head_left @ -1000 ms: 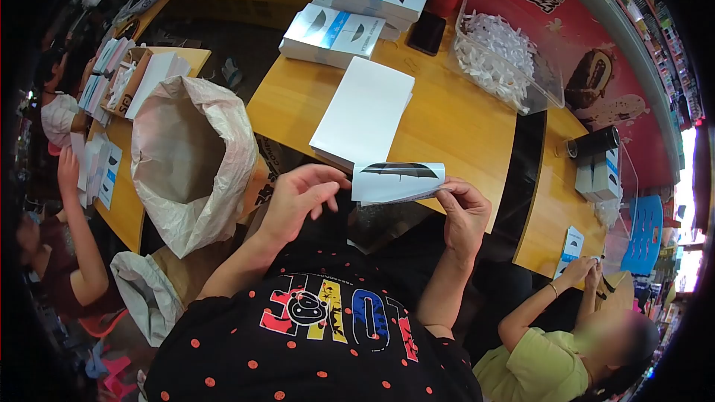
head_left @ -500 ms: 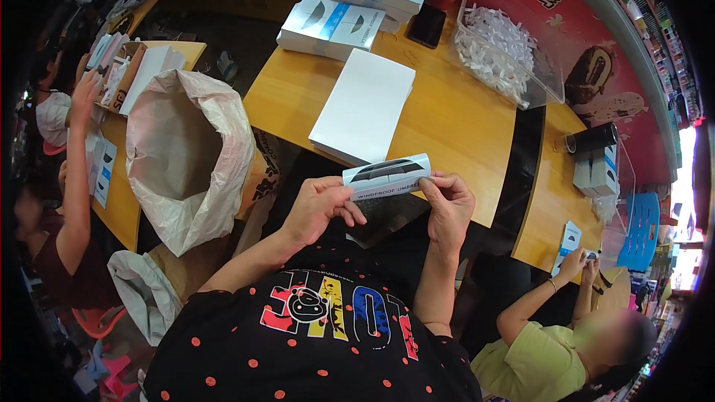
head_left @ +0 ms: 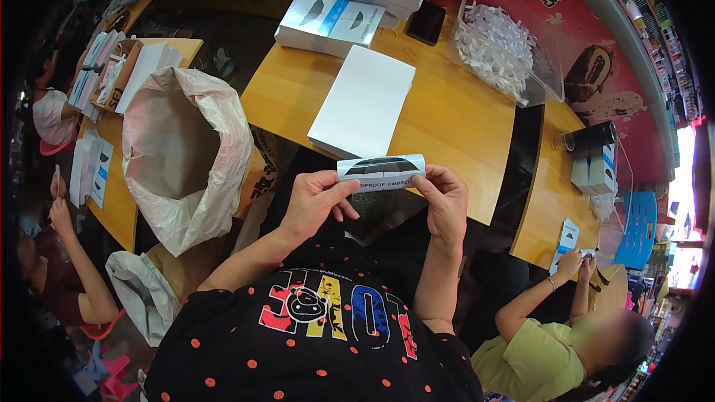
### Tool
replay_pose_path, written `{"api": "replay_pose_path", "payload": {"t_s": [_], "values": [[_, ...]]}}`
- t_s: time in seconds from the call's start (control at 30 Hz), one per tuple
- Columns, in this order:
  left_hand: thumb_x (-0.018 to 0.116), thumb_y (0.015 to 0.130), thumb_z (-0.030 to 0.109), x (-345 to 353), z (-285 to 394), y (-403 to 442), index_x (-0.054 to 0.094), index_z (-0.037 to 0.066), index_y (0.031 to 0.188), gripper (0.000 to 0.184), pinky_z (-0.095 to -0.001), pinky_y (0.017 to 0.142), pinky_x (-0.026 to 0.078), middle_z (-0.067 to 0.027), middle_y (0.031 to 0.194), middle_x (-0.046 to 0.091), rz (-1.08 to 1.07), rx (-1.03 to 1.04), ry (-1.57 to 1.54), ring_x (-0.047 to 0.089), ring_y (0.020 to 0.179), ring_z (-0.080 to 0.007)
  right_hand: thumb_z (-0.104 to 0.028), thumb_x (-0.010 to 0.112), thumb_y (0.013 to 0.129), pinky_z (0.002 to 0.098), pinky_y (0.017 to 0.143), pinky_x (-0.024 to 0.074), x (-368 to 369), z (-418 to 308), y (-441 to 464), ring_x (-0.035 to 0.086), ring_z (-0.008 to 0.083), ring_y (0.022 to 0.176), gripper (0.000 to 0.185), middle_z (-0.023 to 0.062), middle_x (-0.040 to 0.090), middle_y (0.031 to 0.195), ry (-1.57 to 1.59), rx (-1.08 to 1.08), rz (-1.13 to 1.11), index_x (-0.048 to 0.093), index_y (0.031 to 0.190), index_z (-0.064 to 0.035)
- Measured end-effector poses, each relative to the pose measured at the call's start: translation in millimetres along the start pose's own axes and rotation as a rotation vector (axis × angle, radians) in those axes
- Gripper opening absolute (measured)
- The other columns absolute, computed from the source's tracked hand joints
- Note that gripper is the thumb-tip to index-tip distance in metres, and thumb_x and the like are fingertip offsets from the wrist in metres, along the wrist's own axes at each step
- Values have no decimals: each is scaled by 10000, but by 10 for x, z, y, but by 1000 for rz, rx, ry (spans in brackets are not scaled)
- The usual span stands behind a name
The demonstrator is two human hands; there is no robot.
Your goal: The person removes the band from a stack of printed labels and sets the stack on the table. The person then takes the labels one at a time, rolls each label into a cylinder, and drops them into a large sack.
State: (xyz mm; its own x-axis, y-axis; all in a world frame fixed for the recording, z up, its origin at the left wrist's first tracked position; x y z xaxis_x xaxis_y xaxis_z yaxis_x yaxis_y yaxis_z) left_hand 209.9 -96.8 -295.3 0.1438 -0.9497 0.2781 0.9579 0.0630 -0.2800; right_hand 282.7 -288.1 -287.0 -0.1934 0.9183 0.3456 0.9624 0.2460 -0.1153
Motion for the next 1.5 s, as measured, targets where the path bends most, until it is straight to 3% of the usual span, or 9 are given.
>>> {"api": "replay_pose_path", "payload": {"t_s": [0.3, 0.5, 0.6, 0.7, 0.73, 0.87, 0.93, 1.23, 1.5], "values": [[599, 899, 177, 1, 19, 17, 645, -46, 841, 234, -173, 355, 379, -60, 702, 620, -42, -34, 64, 659, 555, -159, 24, 664, 799, 210, 719, 496, -62, 118, -4, 634, 118, 780, 169, 108, 672, 892, -20, 117, -11, 602, 956, 46], [567, 918, 173, 19, -65, 59, 623, -59, 948, 241, -180, 369, 429, -103, 823, 647, -62, -47, -63, 672, 596, -189, 23, 664, 800, 170, 657, 470, -57, 157, -5, 633, 100, 758, 165, 97, 677, 868, -8, 116, -16, 598, 951, 39], [509, 950, 169, 103, -39, 76, 554, -63, 1107, 283, -191, 431, 503, -171, 1048, 622, -138, -48, -285, 687, 746, -232, 18, 668, 800, 155, 635, 453, -37, 180, -3, 624, 86, 733, 167, 90, 676, 855, 14, 125, -32, 598, 950, 35], [508, 952, 186, 107, -157, 98, 545, -58, 1132, 306, -197, 467, 522, -170, 1047, 623, -123, -106, -361, 684, 785, -231, 12, 673, 798, 145, 608, 431, -35, 193, 4, 611, 71, 708, 170, 83, 674, 839, 23, 125, -40, 600, 951, 33], [499, 957, 200, 110, -182, 98, 542, -53, 1157, 325, -218, 559, 550, -171, 1058, 622, -143, -123, -357, 675, 847, -226, 10, 675, 797, 140, 591, 416, -42, 190, 8, 605, 63, 696, 172, 79, 673, 828, 16, 118, -37, 602, 951, 32], [489, 962, 202, 125, -201, 111, 542, -56, 1168, 334, -250, 672, 562, -169, 1056, 625, -165, -118, -370, 666, 882, -223, -3, 677, 800, 136, 540, 363, -8, 175, 6, 569, 39, 645, 172, 67, 673, 807, -19, 125, -28, 621, 957, 38], [473, 968, 195, 118, -185, 116, 538, -72, 1171, 342, -279, 759, 552, -173, 1049, 629, -165, -86, -345, 660, 903, -224, 0, 677, 796, 165, 475, 274, 13, 147, -7, 404, 18, 517, 122, 2, 611, 704, -55, 147, 25, 647, 909, 37], [415, 978, 160, 70, -148, 101, 533, -82, 1155, 322, -334, 790, 552, -198, 1043, 632, -151, -40, -305, 662, 910, -275, -33, 679, 810, 165, 465, 288, 45, 117, -30, 426, 19, 520, 97, -10, 595, 664, -168, 66, 4, 671, 883, 31], [538, 925, 110, 41, -35, 78, 603, -43, 1096, 239, -324, 764, 557, -159, 1013, 654, -128, 89, -146, 664, 882, -235, -35, 681, 810, 165, 471, 297, 105, 107, -29, 431, 19, 526, 96, -4, 602, 671, -166, 72, -1, 670, 878, 33]]}}
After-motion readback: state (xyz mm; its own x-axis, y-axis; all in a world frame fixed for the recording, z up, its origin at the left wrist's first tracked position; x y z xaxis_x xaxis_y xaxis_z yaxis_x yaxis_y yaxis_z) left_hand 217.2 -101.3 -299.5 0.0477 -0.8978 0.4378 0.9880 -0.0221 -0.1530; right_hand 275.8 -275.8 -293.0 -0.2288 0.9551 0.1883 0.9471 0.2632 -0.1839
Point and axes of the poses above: each hand's wrist, its own y-axis towards the middle knuckle, its own x-axis out of the palm, z = x × y, the point moved 9 cm from there along y, towards the middle knuckle
